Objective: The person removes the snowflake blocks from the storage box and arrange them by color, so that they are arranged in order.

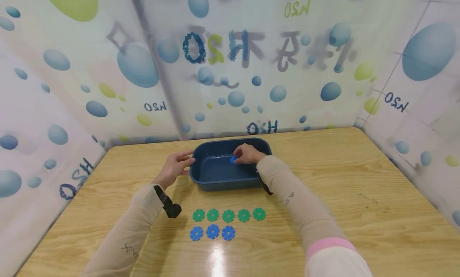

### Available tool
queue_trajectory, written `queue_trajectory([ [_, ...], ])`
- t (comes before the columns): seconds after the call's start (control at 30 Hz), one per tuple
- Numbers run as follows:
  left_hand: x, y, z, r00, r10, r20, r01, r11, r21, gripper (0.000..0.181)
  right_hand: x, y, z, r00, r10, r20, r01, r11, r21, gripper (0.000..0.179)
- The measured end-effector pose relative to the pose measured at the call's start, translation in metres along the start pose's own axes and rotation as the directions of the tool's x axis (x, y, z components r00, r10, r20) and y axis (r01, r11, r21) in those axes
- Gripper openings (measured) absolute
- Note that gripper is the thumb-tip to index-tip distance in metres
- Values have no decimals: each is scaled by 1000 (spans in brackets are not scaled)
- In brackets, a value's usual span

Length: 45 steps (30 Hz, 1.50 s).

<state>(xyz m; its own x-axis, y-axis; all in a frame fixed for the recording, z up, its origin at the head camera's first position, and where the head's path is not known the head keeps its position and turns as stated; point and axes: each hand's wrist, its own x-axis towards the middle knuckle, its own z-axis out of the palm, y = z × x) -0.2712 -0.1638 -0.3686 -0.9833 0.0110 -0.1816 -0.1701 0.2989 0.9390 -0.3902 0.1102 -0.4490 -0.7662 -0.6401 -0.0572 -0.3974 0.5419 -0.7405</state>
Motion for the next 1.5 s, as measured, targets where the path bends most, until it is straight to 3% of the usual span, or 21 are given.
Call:
queue_trajectory([
  [0.03,0,0,0,1000,2,0,-2,1000,-3,39,-1,-6,0,999,41,2,-41,999,-25,39],
  [0.1,1,-1,0,1000,7,2,-7,1000,-7,39,-1,-7,1,999,36,-14,-36,999,-39,40],
  [0.13,1,-1,0,1000,9,3,-9,1000,-9,39,-2,-14,0,998,68,-3,-68,996,-49,41],
  [0.17,1,-1,0,1000,10,3,-10,1000,-12,39,4,-7,0,996,89,9,-88,995,-48,44],
  [0.27,1,-1,0,1000,10,3,-10,1000,-16,39,6,1,0,1000,30,7,-30,998,-53,44],
  [0.5,2,-2,0,1000,2,2,-2,1000,-17,39,-37,-87,-2,984,179,-21,-180,978,-105,36],
  [1.03,-1,0,0,1000,-7,3,7,1000,-7,40,-37,-89,2,979,206,9,-202,968,-149,40],
  [1.5,0,0,0,1000,-6,5,6,1000,-3,40,-42,-93,2,974,223,45,-213,963,-165,28],
])
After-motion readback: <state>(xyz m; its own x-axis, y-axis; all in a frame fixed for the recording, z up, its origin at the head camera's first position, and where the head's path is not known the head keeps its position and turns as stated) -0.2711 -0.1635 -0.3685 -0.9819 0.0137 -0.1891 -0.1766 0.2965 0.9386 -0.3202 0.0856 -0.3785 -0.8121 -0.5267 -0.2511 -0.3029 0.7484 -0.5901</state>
